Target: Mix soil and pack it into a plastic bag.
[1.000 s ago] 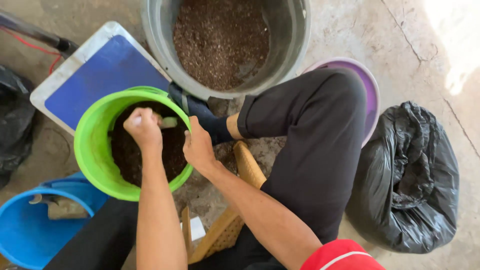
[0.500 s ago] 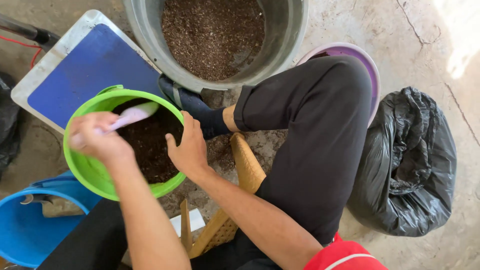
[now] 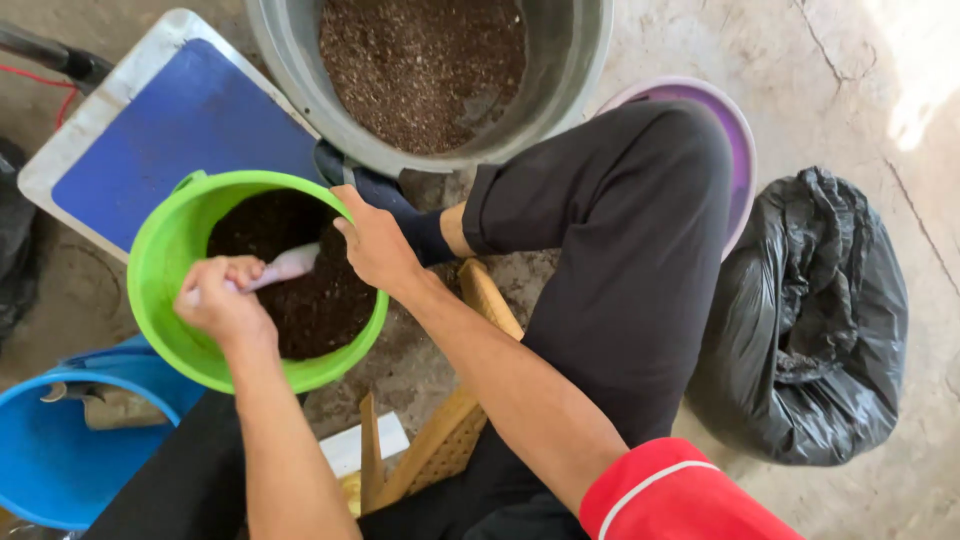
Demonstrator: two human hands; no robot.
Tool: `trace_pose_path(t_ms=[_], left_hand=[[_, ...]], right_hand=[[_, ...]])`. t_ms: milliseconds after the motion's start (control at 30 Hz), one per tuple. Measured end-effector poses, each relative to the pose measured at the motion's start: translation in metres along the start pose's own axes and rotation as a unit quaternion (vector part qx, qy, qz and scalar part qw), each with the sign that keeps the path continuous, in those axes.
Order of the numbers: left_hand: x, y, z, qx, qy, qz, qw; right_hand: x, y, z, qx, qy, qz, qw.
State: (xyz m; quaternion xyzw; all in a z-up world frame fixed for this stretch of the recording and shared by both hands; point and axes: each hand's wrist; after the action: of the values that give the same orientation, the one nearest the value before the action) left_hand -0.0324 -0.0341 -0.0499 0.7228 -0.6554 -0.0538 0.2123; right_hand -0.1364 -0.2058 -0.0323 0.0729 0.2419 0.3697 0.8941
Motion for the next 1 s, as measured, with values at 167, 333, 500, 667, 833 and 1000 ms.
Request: trace_pose_path(t_ms=[167,333,500,667,833,1000], left_hand=[[-0.016,-0.007,-0.061,0.081,0.051,-0.041,0.995],[0.021,-0.019,-0.021,0.097,0.126,-0.029,0.987],[0.041,-0.039,0.106,0.054,-0.120,-0.131,0.983],[0.036,-0.026,0.059,-0.003,-0.130,-0.012,0.991],[0.004,0.003,0.000,-0.018,-0.025,0.044,0.999],[0.011,0.009,-0.081,0.113,0.033,0.034,0.993]], right_hand=[[-0.005,-0.005,0.025,-0.064,-0.009,-0.019,0.998],[-0.003,0.042,0.033,0.007,0.010,-0.153,0.988],[0.009,0.050,0.003,-0.030,0.007,-0.164,0.986],[0.009,0.030,-0.007,-0.053,-0.008,-0.145,0.988],[-0.003,0.001,0.001,0.019,-0.022,-0.040,0.999],[-0.001,-0.019,0.015,-0.106,-0.008,-0.012,0.994]])
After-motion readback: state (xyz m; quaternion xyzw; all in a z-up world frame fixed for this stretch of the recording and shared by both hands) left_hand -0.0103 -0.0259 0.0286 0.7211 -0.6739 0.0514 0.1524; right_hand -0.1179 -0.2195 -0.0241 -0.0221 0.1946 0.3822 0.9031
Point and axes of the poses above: each hand's wrist, its own y-axis away from the middle knuckle, its own x-axis out of the palm, z = x × y, and after that the axes turned 13 degrees about -z, right-handed
